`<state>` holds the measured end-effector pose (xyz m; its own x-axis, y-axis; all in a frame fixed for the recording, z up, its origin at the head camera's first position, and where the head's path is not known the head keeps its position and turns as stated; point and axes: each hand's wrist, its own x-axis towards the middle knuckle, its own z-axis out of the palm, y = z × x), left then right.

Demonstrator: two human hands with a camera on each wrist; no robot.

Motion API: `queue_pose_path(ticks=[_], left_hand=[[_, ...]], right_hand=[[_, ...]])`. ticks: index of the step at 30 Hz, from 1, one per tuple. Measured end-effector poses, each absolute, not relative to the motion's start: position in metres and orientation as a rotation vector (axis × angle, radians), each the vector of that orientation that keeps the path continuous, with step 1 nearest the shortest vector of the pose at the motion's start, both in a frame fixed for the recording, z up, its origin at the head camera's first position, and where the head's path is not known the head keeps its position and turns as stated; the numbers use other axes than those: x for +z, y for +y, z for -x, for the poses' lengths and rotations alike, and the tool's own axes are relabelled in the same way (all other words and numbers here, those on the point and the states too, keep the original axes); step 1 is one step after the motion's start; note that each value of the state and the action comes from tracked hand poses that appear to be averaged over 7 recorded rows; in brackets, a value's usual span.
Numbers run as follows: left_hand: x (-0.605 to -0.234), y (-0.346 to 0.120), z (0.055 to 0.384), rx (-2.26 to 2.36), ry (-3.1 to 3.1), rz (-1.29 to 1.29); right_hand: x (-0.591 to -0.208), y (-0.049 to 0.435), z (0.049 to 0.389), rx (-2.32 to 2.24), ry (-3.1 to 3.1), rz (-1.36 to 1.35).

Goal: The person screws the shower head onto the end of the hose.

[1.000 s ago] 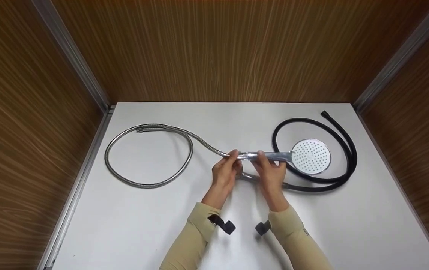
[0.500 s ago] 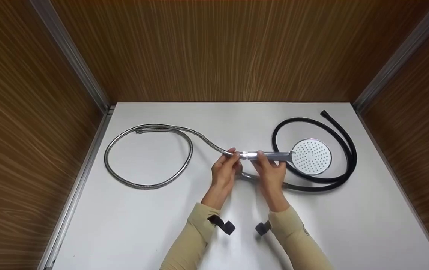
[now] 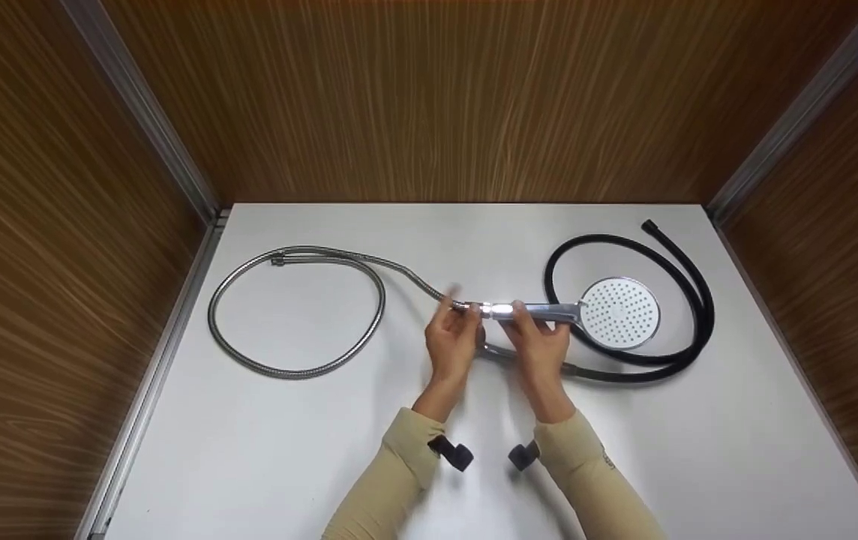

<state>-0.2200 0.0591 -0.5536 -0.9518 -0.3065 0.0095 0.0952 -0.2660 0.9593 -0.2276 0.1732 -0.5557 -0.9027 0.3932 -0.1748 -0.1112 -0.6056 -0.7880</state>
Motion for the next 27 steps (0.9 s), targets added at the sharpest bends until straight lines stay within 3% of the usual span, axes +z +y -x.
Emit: queue_pose_path(ticks=[14, 22, 27], left_hand=[[-0.556, 0.028, 0.222, -1.287, -2.422, 0.385], [-0.559, 0.024, 0.224, -0.560, -2.409, 0.417], [-0.556, 0.020, 0.229, -0.379, -2.409, 0.444]], right_hand=[[-0.557, 0.172, 0.226, 2.541, -1.224, 0.488], [-0.552, 0.170, 0.226, 2.519, -1.266, 0.464], [-0.548, 0.169, 0.226, 2.481, -1.266, 0.462]])
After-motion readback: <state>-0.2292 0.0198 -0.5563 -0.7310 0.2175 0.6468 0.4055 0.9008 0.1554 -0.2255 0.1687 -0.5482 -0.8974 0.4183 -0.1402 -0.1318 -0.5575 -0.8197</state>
